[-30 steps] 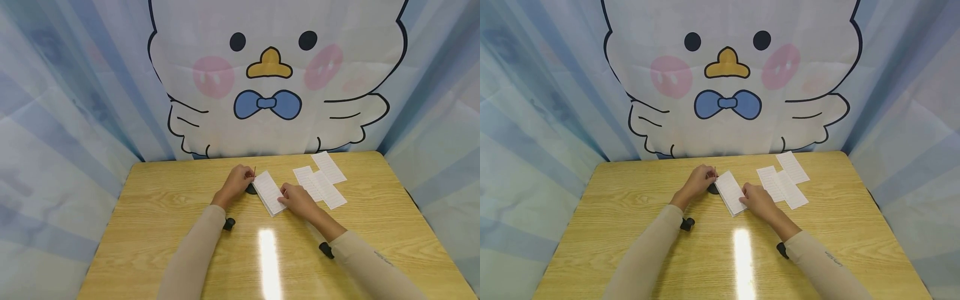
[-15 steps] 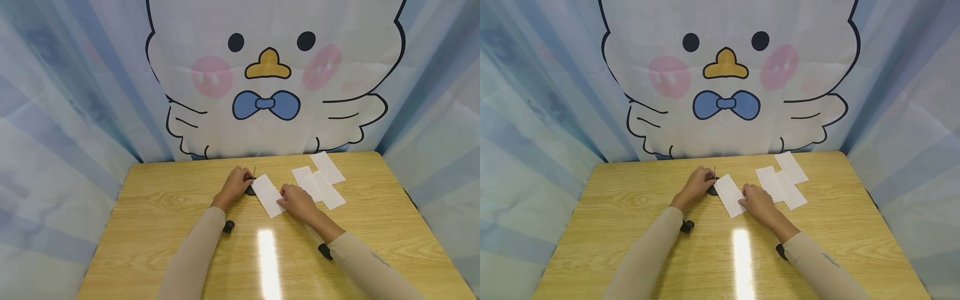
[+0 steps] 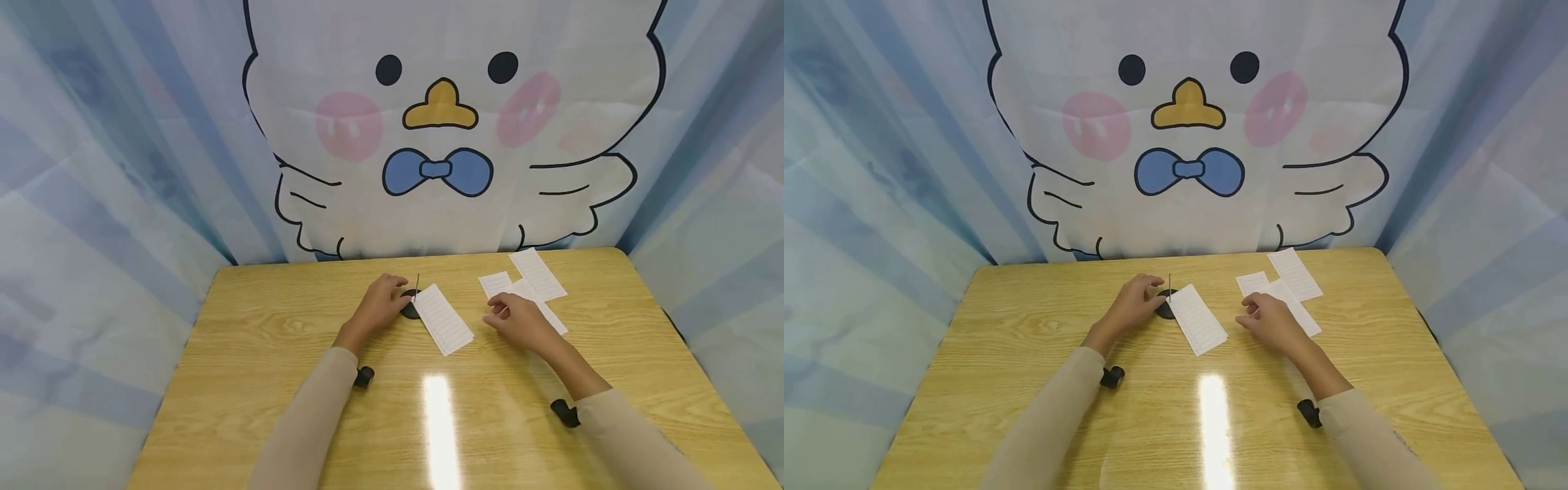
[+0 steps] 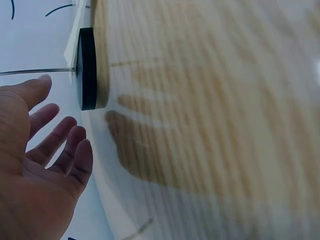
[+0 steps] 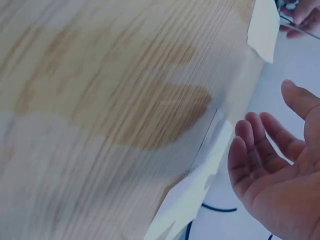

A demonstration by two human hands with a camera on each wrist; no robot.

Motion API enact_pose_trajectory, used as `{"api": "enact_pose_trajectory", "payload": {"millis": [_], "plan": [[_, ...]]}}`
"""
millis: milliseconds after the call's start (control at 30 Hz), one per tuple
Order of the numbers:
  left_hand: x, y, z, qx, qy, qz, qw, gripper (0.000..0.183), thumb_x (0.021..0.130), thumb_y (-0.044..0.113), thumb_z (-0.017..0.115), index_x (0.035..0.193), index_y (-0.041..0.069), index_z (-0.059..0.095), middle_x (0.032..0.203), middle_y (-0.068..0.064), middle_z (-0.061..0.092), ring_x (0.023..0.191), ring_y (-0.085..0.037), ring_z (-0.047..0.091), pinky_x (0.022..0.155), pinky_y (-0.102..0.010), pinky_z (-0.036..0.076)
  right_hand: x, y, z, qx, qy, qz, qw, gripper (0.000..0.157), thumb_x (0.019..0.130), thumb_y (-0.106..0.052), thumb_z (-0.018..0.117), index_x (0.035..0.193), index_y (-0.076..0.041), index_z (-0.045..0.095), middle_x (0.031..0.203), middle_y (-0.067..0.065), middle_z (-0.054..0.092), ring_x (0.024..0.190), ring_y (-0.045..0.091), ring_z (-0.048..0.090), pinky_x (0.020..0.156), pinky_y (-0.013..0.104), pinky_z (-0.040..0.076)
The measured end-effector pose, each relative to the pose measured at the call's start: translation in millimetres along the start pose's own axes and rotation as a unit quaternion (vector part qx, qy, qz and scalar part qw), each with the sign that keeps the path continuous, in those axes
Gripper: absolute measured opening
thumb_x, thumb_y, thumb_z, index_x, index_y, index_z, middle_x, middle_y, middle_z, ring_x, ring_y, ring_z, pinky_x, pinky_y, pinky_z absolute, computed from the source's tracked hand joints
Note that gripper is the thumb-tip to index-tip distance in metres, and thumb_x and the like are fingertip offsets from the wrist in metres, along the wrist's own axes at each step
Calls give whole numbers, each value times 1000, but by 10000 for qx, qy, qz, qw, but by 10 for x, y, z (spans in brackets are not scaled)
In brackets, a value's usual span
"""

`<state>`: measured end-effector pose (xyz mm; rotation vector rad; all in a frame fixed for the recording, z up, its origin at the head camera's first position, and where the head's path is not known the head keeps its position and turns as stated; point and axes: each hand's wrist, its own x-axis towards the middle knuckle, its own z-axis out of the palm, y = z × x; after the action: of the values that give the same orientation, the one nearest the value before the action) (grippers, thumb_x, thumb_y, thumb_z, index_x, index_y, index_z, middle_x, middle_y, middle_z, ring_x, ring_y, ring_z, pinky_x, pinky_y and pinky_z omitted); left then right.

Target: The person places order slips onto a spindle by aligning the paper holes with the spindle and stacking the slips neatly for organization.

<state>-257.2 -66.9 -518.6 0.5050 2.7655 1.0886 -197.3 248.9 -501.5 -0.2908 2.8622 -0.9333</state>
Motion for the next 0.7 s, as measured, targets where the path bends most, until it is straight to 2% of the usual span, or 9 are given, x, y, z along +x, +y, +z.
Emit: {"api": "enact_pose_trajectory", "payload": {"millis": [167, 367, 700], "plan": [[-64, -27, 25, 224, -113, -27, 9997, 56, 97, 31, 75, 146, 10, 58, 149, -16, 53, 140, -35, 49, 116, -49, 42, -95, 148, -119, 82, 89, 13, 9999, 46, 99, -25, 71, 135, 3, 62, 121, 20, 69, 107, 35, 67, 90, 53, 55], [-105, -50, 77, 529, -177, 38, 9984, 67, 91, 34, 81, 149, 12, 55, 152, -14, 51, 142, -36, 47, 117, -48, 41, -188, 331, -279, -12, 114, 88, 9999, 56, 100, -26, 70, 144, 3, 54, 132, 24, 64, 116, 41, 63, 95, 58, 52], [-101, -28, 67, 711, -277, 71, 9971, 72, 89, 33, 83, 151, 11, 53, 151, -15, 51, 138, -36, 49, 115, -48, 43, -222, 664, -464, -163, 172, 617, 9978, 61, 98, -32, 73, 139, 8, 54, 130, 29, 62, 114, 43, 62, 92, 56, 53]]}}
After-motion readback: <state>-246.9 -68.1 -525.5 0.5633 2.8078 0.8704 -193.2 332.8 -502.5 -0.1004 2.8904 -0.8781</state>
